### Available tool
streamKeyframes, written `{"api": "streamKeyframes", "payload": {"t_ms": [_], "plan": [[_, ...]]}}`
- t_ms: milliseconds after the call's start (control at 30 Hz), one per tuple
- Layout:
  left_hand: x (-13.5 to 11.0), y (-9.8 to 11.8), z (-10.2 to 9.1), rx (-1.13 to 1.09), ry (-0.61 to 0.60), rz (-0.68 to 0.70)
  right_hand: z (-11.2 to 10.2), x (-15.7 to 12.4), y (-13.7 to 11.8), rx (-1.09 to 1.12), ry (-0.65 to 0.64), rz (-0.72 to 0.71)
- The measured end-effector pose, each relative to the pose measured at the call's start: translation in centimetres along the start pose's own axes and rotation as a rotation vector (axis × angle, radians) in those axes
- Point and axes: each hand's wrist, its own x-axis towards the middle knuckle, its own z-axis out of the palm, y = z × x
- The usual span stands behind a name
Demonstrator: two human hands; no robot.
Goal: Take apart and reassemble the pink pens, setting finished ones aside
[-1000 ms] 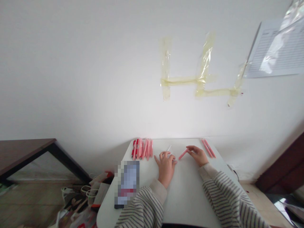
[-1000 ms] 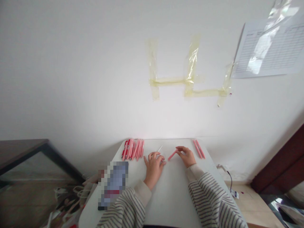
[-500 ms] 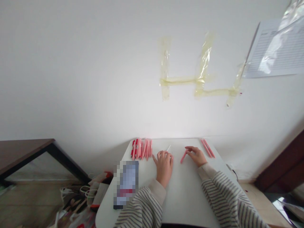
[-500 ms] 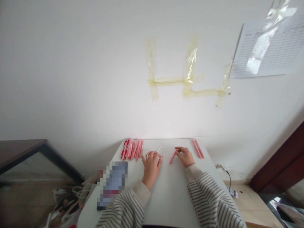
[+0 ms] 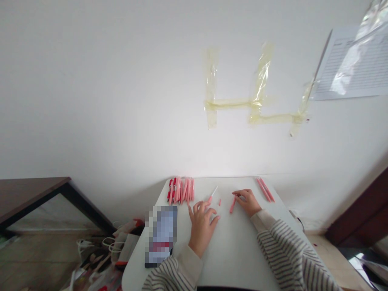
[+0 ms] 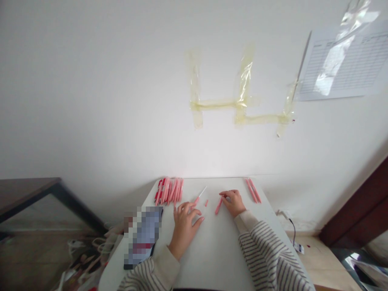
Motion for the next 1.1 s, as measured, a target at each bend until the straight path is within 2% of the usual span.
{"api": "streamKeyframes", "payload": {"t_ms": [367,633,767,933,1100], "plan": [[0.0,-1.0,-0.3,0.055,-0.074,-0.052,-0.1,-0.2,0.4,-0.244,-0.072,-0.117],[0.0,-1.1,0.0,0.071,-0.080,-0.057,-0.1,-1.9,-2.7,-0.362,-0.181,-0.203],[0.1,-0.8,0.0,0.064,-0.076,-0.051,0.1,-2.1,-3.1,-0.371,-0.147,-0.197],[0.3,-0.5,0.3,0.056,-0.062,-0.027,-0.2,-1.8,-2.3,-0.399,-0.125,-0.158],[1.5,0.2,0.1,0.055,-0.055,0.000,-0.1,-1.9,-2.1,-0.404,-0.106,-0.150]]}}
